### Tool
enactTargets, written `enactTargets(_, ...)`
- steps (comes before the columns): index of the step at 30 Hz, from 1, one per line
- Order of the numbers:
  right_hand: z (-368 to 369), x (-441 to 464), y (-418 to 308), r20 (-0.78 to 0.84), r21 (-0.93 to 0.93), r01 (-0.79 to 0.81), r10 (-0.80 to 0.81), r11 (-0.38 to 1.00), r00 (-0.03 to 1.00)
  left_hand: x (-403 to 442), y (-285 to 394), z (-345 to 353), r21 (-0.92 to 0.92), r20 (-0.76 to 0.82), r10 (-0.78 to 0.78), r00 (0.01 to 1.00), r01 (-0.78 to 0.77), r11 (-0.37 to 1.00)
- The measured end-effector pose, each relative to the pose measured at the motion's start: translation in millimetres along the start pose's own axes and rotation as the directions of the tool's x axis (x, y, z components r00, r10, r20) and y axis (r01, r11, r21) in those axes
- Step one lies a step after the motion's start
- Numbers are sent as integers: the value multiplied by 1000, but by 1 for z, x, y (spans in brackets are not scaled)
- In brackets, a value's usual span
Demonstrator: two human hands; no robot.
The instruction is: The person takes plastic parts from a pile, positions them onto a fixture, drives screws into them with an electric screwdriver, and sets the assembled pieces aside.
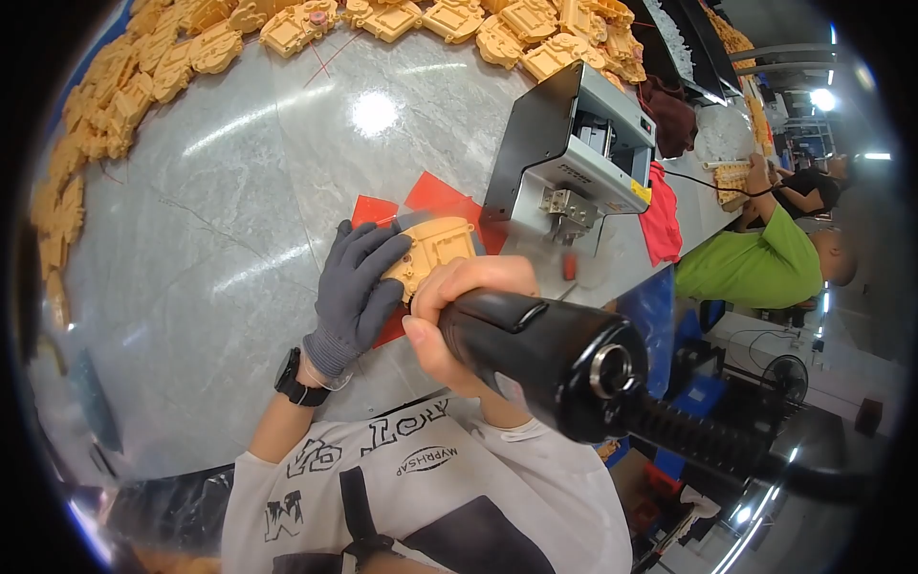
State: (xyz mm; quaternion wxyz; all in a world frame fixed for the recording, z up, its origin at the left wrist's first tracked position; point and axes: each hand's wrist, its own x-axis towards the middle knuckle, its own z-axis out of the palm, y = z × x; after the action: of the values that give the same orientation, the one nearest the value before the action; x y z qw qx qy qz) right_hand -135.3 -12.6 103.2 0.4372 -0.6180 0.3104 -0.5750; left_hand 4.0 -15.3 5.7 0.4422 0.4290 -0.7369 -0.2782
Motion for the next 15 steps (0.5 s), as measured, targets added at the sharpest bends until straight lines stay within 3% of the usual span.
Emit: enactTargets(15, -2, -6, 7, -35, -32, -23, 22, 999, 999, -2, -1, 1, -13, -5, -15, 1000, 15, 1000)
